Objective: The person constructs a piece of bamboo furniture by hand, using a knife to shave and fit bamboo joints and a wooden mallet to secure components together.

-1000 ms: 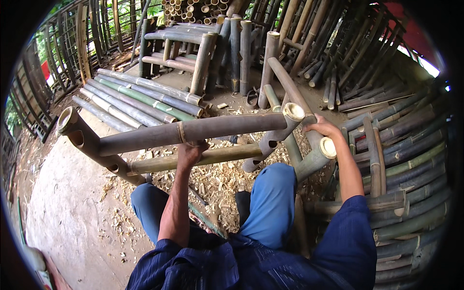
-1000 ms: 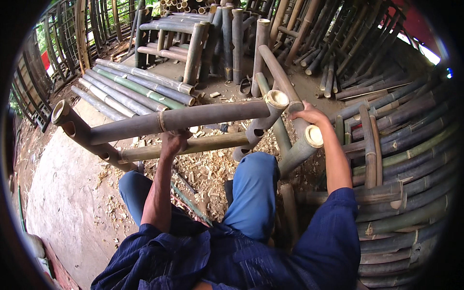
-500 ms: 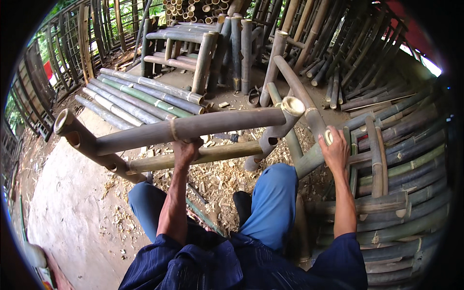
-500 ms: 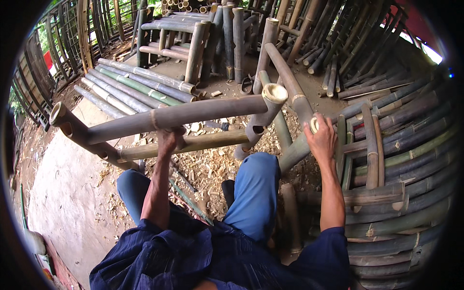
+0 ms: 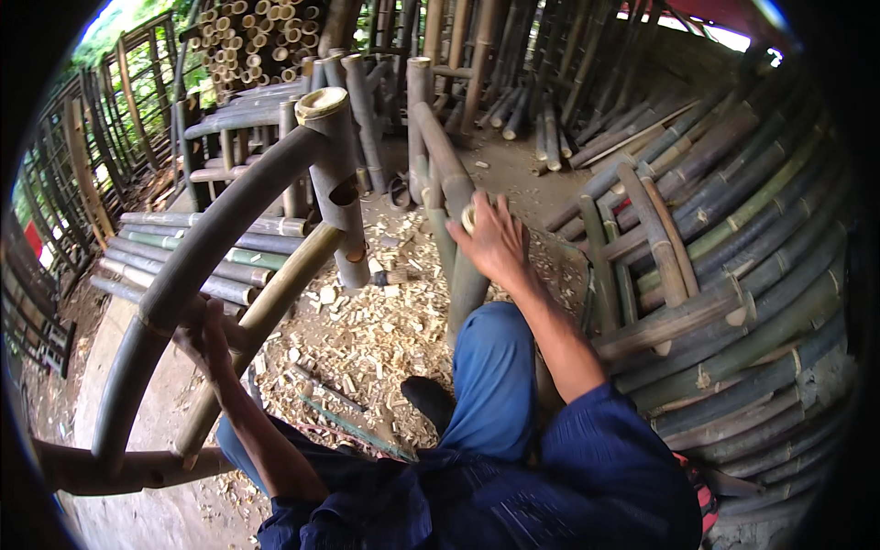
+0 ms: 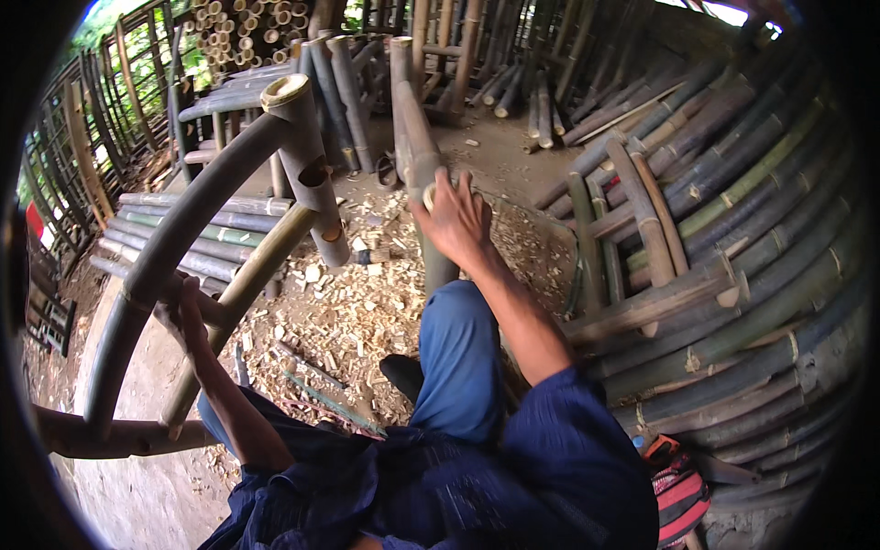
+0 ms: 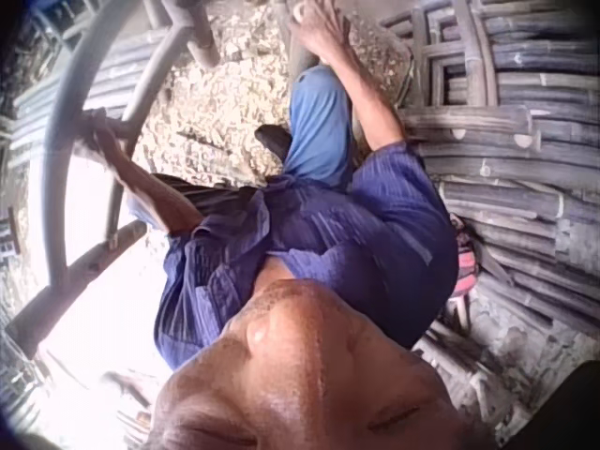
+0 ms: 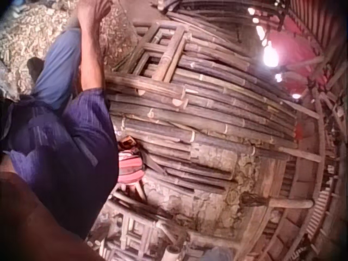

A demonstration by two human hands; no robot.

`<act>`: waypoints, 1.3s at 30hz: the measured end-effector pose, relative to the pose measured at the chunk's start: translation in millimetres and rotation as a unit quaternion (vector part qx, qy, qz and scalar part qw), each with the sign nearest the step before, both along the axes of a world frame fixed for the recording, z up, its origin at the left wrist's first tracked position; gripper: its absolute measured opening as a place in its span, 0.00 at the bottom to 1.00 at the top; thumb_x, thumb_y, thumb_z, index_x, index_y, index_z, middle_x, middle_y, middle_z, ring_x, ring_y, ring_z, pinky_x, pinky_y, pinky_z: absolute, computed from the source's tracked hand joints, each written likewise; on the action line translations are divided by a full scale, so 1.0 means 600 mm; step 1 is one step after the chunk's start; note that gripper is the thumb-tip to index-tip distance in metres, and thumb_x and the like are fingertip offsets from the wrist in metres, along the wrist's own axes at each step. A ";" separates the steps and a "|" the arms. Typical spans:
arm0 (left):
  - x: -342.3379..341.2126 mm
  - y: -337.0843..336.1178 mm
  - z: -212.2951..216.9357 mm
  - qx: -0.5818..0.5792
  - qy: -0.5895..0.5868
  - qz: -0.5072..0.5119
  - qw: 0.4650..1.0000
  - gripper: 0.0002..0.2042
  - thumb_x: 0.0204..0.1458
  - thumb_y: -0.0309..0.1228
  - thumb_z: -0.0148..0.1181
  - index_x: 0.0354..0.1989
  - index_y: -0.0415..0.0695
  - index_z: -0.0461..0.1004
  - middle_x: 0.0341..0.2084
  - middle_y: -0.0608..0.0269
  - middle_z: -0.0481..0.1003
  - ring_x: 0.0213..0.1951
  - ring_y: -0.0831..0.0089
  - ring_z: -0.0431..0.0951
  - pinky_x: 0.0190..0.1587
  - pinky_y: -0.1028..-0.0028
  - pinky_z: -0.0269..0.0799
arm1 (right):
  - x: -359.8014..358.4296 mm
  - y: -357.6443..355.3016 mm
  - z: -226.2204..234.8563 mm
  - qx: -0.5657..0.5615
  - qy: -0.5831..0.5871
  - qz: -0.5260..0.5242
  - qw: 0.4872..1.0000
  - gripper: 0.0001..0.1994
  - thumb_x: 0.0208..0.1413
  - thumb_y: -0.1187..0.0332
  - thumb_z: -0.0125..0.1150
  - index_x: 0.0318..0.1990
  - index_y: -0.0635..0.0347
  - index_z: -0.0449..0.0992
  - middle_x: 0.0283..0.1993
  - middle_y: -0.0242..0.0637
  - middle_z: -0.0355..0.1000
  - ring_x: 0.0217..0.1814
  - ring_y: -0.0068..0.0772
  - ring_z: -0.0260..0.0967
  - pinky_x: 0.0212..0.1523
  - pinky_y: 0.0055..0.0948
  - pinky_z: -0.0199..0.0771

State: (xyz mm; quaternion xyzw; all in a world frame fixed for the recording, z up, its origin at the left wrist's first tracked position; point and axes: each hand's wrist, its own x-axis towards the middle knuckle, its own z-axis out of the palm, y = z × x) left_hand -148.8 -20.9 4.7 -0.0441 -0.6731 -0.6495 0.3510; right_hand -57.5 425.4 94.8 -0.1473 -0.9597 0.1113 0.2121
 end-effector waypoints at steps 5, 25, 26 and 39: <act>0.027 -0.002 0.067 -0.068 0.008 0.085 0.994 0.08 0.43 0.23 0.66 0.32 0.39 0.76 0.26 0.66 0.75 0.31 0.74 0.74 0.42 0.69 0.72 | 0.033 0.020 -0.010 -0.072 -0.001 -0.004 0.997 0.30 0.58 0.44 0.65 0.58 0.55 0.67 0.57 0.53 0.66 0.57 0.59 0.73 0.51 0.55 0.76; -0.014 0.116 0.283 -0.244 -0.003 -0.047 0.969 0.23 0.36 0.32 0.67 0.44 0.36 0.76 0.31 0.54 0.79 0.34 0.63 0.79 0.42 0.63 0.76 | 0.073 0.125 0.020 -0.050 0.016 0.072 0.996 0.38 0.55 0.42 0.65 0.66 0.59 0.67 0.62 0.61 0.67 0.66 0.64 0.66 0.64 0.56 0.69; -0.017 0.143 0.289 -0.238 0.016 -0.057 0.970 0.22 0.36 0.32 0.67 0.42 0.36 0.77 0.32 0.53 0.80 0.34 0.62 0.79 0.42 0.63 0.76 | 0.067 0.149 0.011 -0.017 0.074 0.058 0.995 0.42 0.55 0.39 0.65 0.69 0.58 0.63 0.64 0.63 0.65 0.69 0.66 0.63 0.66 0.57 0.67; -0.067 0.225 0.381 -0.306 0.100 -0.110 0.940 0.26 0.34 0.30 0.71 0.48 0.38 0.79 0.37 0.51 0.83 0.38 0.61 0.83 0.45 0.64 0.79 | -0.108 0.165 0.048 -0.446 0.433 0.225 0.750 0.44 0.57 0.30 0.58 0.68 0.55 0.59 0.62 0.49 0.59 0.63 0.47 0.59 0.62 0.50 0.64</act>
